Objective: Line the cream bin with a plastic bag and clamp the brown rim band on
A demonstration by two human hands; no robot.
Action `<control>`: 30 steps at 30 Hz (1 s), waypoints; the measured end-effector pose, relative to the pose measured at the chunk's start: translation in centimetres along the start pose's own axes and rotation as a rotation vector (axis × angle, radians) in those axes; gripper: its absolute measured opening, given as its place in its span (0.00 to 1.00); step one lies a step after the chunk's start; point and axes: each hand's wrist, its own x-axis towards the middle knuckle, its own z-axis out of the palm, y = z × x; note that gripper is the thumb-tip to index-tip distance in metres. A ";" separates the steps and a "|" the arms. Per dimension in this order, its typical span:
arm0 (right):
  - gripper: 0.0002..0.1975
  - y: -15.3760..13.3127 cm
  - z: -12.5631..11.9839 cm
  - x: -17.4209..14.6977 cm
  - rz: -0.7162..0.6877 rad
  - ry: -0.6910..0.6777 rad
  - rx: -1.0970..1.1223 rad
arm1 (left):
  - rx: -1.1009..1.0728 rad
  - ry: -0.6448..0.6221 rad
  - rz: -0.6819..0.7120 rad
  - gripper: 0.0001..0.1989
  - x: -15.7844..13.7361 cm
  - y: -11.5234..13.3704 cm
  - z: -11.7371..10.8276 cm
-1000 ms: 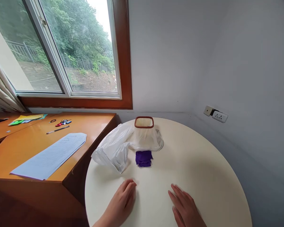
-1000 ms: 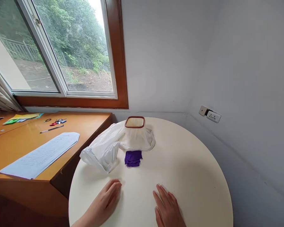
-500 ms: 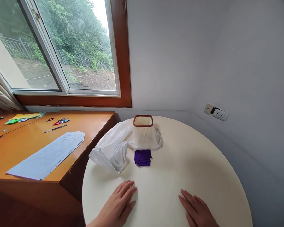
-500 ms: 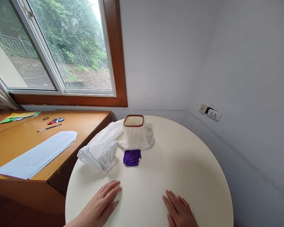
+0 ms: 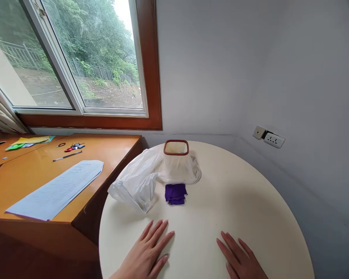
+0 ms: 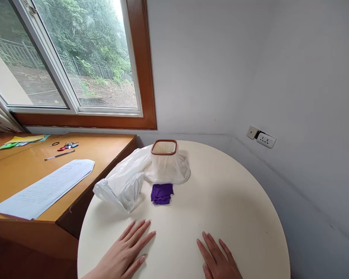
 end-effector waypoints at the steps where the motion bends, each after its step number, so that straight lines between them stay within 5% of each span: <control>1: 0.28 0.0 0.0 0.0 0.000 -0.007 -0.004 | 0.002 0.003 0.004 0.27 0.0 0.0 0.0; 13: 0.31 -0.5 -0.6 1.2 -0.052 0.044 -0.110 | 0.058 -0.080 -0.007 0.28 0.0 0.1 0.0; 30: 0.30 -1.0 -1.0 1.0 0.028 -0.059 -0.016 | 0.294 -0.072 0.025 0.28 -0.4 -0.2 1.0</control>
